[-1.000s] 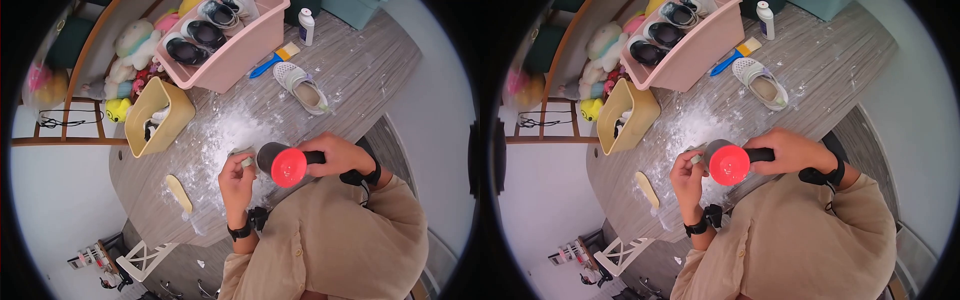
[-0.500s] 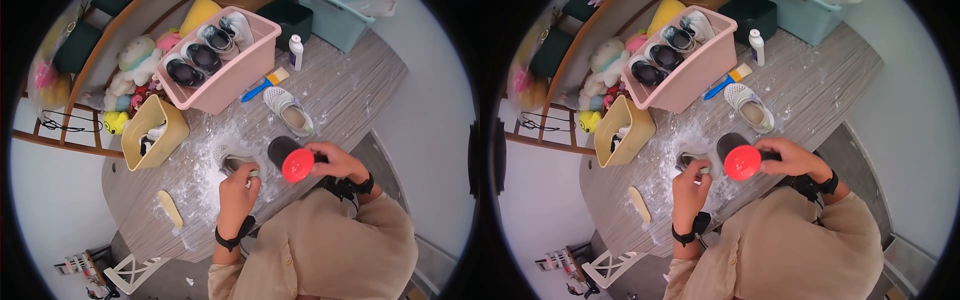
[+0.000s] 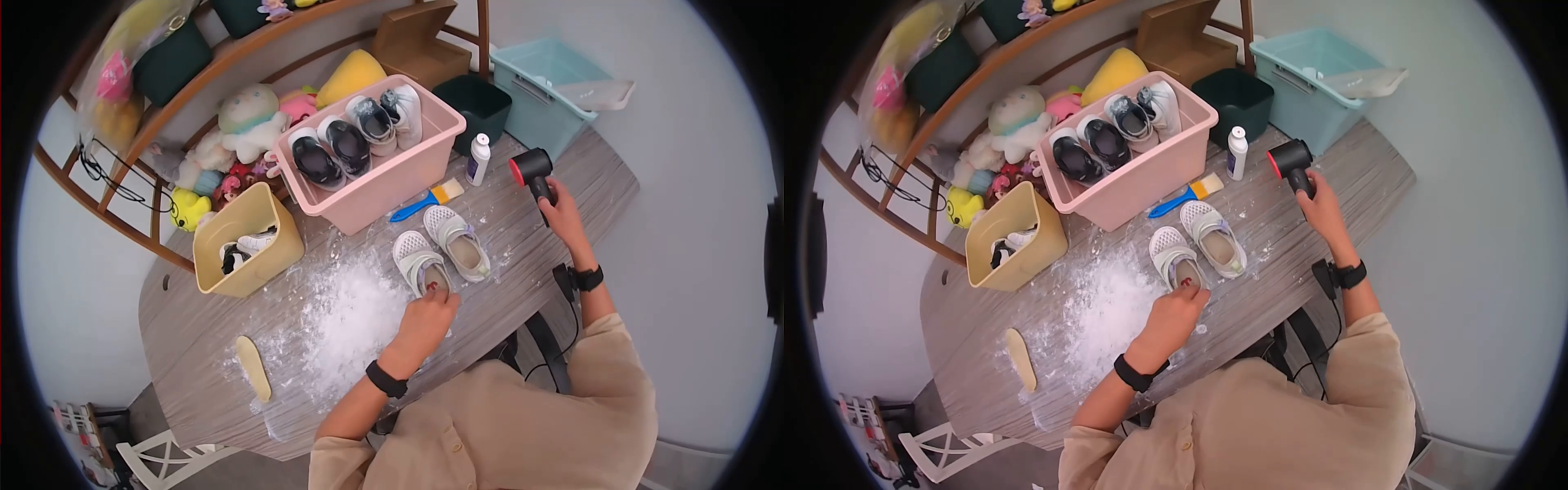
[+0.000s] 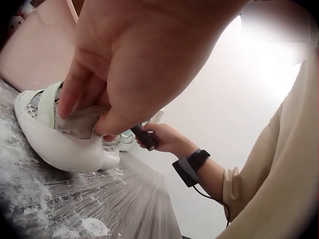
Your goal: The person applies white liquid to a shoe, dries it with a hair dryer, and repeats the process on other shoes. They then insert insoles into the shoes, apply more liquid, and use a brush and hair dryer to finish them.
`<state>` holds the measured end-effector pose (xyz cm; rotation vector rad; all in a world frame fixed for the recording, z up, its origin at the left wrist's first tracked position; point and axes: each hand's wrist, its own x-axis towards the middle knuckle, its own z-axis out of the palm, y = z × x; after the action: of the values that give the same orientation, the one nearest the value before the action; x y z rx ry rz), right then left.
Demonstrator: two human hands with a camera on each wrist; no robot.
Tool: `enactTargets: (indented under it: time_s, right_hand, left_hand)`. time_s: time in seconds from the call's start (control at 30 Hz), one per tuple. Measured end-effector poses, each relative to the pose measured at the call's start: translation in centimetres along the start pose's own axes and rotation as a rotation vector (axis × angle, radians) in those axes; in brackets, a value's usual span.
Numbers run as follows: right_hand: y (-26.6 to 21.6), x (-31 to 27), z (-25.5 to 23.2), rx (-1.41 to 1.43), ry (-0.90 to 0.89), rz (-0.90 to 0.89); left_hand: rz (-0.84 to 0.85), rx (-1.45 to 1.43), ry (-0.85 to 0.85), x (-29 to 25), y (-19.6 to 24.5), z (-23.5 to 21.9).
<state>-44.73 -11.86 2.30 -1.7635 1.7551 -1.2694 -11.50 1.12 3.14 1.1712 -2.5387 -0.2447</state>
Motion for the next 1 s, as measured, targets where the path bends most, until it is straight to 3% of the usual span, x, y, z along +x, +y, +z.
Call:
enactTargets:
  time_s: [0.17,0.5,0.67,0.8,0.87,0.97,1.0]
  right_hand:
    - [1.1,5.1,2.8,-0.361,0.045,-0.279]
    - [2.6,6.1,8.5,-0.478,-0.004,-0.208]
    - [2.7,5.7,9.1,-0.481,0.009,-0.209]
    - [3.1,5.3,8.8,-0.509,0.060,-0.318]
    - [-0.4,3.9,6.8,-0.551,0.078,-0.352]
    - [-5.5,0.4,4.9,-0.298,-0.079,-0.314]
    - [-8.4,-1.5,4.2,-0.249,-0.219,-0.280]
  left_hand:
    - [-0.081,-0.163,0.160,-1.6,0.4,-0.4]
    - [-0.540,-0.656,0.399,-8.3,-2.8,-5.4]
    - [-0.642,-0.777,0.458,-10.2,-3.5,-5.1]
    - [-0.656,-0.842,0.488,-10.7,-3.7,-5.2]
    - [-0.671,-0.843,0.498,-11.1,-3.6,-5.7]
    - [-0.689,-0.876,0.517,-11.6,-4.1,-5.8]
    - [-0.696,-0.893,0.520,-11.7,-4.2,-5.7]
